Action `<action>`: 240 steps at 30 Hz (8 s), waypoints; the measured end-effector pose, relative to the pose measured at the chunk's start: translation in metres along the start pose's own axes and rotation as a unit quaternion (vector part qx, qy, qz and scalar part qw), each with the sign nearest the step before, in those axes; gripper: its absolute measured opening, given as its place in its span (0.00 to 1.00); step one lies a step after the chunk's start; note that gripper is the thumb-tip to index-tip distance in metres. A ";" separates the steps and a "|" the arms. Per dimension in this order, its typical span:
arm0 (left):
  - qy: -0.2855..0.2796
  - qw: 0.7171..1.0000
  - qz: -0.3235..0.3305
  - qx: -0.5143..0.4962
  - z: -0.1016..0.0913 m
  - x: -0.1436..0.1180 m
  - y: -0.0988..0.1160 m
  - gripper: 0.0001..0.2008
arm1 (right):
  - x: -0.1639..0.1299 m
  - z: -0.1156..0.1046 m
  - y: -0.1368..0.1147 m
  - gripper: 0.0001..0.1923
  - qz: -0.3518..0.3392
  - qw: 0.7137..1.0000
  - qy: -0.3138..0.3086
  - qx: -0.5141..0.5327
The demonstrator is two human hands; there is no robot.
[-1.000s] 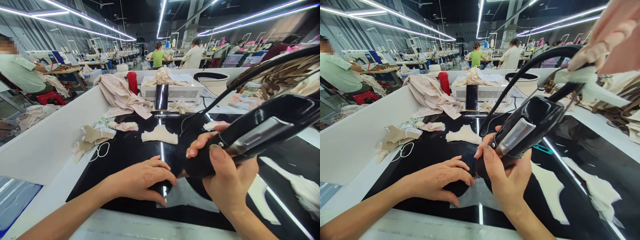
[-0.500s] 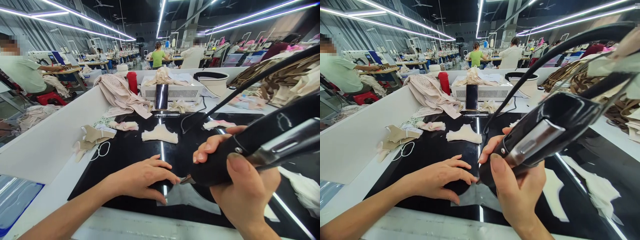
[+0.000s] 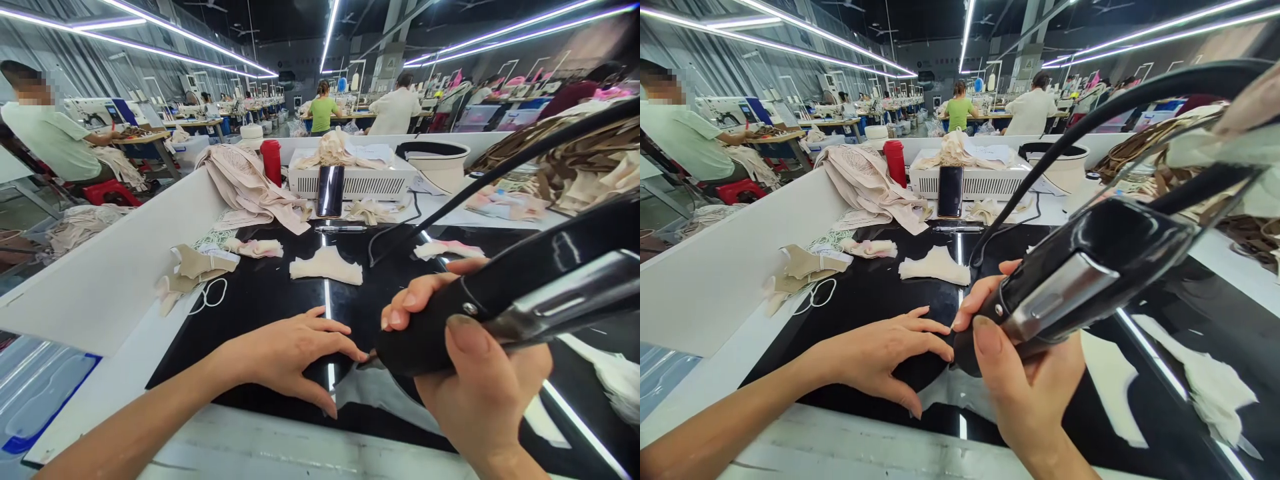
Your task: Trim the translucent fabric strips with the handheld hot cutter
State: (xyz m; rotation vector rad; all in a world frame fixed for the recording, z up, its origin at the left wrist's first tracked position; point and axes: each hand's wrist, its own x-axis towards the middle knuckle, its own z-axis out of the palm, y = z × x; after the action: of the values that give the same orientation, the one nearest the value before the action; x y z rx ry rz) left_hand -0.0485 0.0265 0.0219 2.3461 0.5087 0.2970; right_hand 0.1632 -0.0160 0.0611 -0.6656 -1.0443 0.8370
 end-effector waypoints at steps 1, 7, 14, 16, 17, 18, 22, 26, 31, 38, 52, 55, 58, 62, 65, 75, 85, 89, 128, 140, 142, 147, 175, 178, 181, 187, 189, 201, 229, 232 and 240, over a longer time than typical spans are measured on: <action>-0.001 1.000 0.000 0.000 0.000 0.000 0.000 0.32 | 0.001 0.000 0.000 0.21 0.001 1.000 0.000 0.000; -0.013 1.000 -0.008 0.005 -0.002 0.001 0.003 0.33 | 0.001 0.001 0.003 0.21 0.001 1.000 -0.010 0.003; -0.016 1.000 -0.013 0.009 -0.004 0.002 0.006 0.34 | -0.002 0.003 0.004 0.17 -0.006 1.000 -0.021 -0.012; -0.016 1.000 -0.014 0.011 -0.004 0.002 0.006 0.35 | -0.003 0.004 0.003 0.18 -0.006 1.000 -0.019 -0.012; -0.016 1.000 -0.014 0.012 -0.004 0.002 0.006 0.35 | -0.004 0.004 0.002 0.18 -0.005 1.000 -0.019 -0.007; -0.016 1.000 -0.014 0.013 -0.003 0.001 0.005 0.35 | -0.005 0.005 0.001 0.19 -0.004 1.000 -0.022 0.000; -0.020 1.000 -0.018 0.011 -0.003 0.000 0.004 0.37 | -0.012 0.007 0.000 0.19 -0.010 0.999 -0.047 0.023; -0.031 0.999 -0.023 0.005 -0.004 0.000 0.005 0.40 | -0.015 0.008 0.001 0.15 -0.005 0.999 -0.053 0.011; -0.033 0.999 -0.026 0.013 -0.005 0.001 0.006 0.42 | -0.017 0.013 -0.001 0.17 0.011 0.998 -0.058 0.031; -0.041 0.998 -0.023 0.033 -0.003 0.002 0.004 0.38 | -0.022 0.028 -0.007 0.19 0.011 0.997 -0.068 0.039; 0.003 0.994 0.028 0.110 -0.010 -0.006 0.006 0.00 | 0.005 0.000 -0.017 0.22 -0.012 1.000 0.005 0.016; 0.031 0.987 0.027 0.157 -0.016 -0.009 0.002 0.04 | 0.013 -0.007 -0.019 0.23 -0.022 0.999 0.026 0.004; 0.059 0.972 0.015 0.227 -0.021 -0.012 -0.005 0.06 | 0.013 -0.011 -0.018 0.23 -0.028 0.999 0.031 -0.007; 0.150 0.937 -0.022 0.315 -0.017 -0.012 -0.009 0.14 | 0.008 -0.013 -0.014 0.21 -0.028 0.999 0.026 -0.017; 0.194 0.945 -0.016 0.264 -0.006 -0.006 0.002 0.10 | 0.006 -0.010 -0.011 0.20 -0.019 0.999 0.030 -0.021; 0.086 0.990 -0.080 0.078 0.027 0.006 0.033 0.37 | 0.004 0.003 -0.005 0.19 -0.011 0.999 0.008 0.031; 0.053 0.992 -0.086 0.078 0.025 0.004 0.032 0.40 | 0.001 -0.001 0.002 0.18 -0.017 1.000 -0.009 0.017; 0.053 0.992 -0.082 0.079 0.026 0.003 0.031 0.40 | 0.000 0.000 0.001 0.16 -0.030 1.000 -0.003 -0.001; 0.065 0.991 -0.072 0.091 0.025 -0.001 0.026 0.37 | -0.012 -0.012 -0.021 0.19 0.017 0.999 -0.029 0.009; 0.075 0.984 -0.020 0.159 0.036 -0.003 0.022 0.24 | 0.020 -0.041 -0.026 0.22 -0.025 0.994 0.088 -0.062; 0.072 0.984 -0.017 0.160 0.036 -0.003 0.023 0.23 | 0.022 -0.041 -0.025 0.21 -0.026 0.994 0.092 -0.059; 0.066 0.984 -0.015 0.163 0.036 -0.005 0.022 0.24 | 0.015 -0.027 -0.022 0.22 -0.037 0.997 0.063 -0.008; 0.070 0.991 -0.021 0.111 0.025 -0.002 0.023 0.22 | 0.000 -0.016 -0.017 0.20 -0.022 1.000 0.012 -0.003; 0.062 0.992 -0.033 0.102 0.025 -0.002 0.025 0.23 | -0.007 -0.014 -0.019 0.19 -0.009 1.000 -0.008 0.007; 0.057 0.993 -0.043 0.094 0.025 -0.001 0.025 0.23 | -0.011 -0.014 -0.019 0.19 0.003 1.000 -0.020 0.003; 0.047 0.993 -0.058 0.089 0.025 -0.001 0.026 0.26 | -0.011 -0.013 -0.020 0.17 0.010 1.000 -0.014 -0.024; 0.045 0.994 -0.057 0.087 0.024 -0.001 0.027 0.26 | -0.011 -0.011 -0.022 0.18 0.013 1.000 -0.013 -0.019; 0.043 0.994 -0.047 0.087 0.023 -0.001 0.028 0.24 | -0.025 0.001 -0.023 0.19 0.001 1.000 -0.019 0.002; 0.033 0.986 -0.030 0.158 0.038 0.002 0.023 0.31 | -0.002 -0.028 -0.016 0.21 -0.036 0.998 0.049 -0.019; 0.027 0.986 -0.031 0.159 0.038 0.002 0.023 0.31 | -0.003 -0.029 -0.013 0.21 -0.040 0.998 0.045 -0.031; 0.033 0.988 -0.034 0.149 0.039 0.003 0.022 0.31 | -0.001 -0.030 -0.013 0.19 -0.037 0.997 0.052 -0.051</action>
State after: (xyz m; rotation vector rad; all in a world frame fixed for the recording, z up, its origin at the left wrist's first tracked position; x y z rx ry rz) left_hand -0.0265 -0.0108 0.0093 2.6081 0.7045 0.2833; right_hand 0.1942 -0.0259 0.0607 -0.7456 -1.0154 0.6815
